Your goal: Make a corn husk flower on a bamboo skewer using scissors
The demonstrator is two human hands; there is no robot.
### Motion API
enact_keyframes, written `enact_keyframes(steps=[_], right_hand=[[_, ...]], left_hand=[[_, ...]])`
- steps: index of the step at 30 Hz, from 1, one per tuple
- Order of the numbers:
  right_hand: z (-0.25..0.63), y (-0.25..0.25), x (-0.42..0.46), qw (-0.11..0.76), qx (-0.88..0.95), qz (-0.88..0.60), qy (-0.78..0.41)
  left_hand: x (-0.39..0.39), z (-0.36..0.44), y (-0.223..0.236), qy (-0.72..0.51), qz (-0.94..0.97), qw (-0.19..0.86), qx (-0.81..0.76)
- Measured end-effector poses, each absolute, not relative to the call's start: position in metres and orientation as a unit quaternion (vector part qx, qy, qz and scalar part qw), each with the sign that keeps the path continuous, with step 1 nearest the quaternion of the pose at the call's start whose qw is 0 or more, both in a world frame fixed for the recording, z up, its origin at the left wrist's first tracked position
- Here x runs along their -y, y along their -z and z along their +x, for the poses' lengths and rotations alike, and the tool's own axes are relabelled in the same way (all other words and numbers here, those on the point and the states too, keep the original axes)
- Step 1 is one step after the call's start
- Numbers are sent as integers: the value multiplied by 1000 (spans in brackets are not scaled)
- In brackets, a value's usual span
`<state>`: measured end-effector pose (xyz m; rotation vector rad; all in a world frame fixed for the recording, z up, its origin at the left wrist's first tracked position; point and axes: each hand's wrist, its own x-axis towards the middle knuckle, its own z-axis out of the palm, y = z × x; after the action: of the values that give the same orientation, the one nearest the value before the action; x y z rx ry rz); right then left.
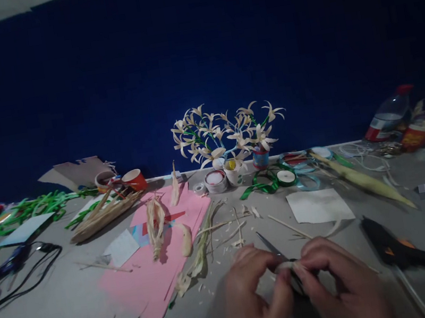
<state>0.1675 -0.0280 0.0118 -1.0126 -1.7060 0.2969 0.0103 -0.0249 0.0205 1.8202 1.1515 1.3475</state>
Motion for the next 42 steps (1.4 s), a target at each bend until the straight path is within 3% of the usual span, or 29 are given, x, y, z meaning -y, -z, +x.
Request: enact_keyframes(steps=[6,12,18,23,29,37,42], right_hand=[[170,-15,32,537,715,-441,-79],[171,-15,30,555,696,-442,-107],[167,-12,30,525,727,-430,-100],[168,-12,32,563,687,-447,-106],[167,-14,30,560,698,-429,-120],[169,-10,34,580,678,-441,-96],[169,-9,33,583,666,-442,-143]], left_hand=[[15,6,-10,-481,714,241,-449],[23,3,-20,-490,696,278,-445],[18,15,-30,-458,754,233,-409],[16,0,-15,-494,719,177,-456],[22,10,-28,-501,715,261,-412],[21,9,-11,-490,699,250,-457],[24,8,-16,-503,703,280,-418]])
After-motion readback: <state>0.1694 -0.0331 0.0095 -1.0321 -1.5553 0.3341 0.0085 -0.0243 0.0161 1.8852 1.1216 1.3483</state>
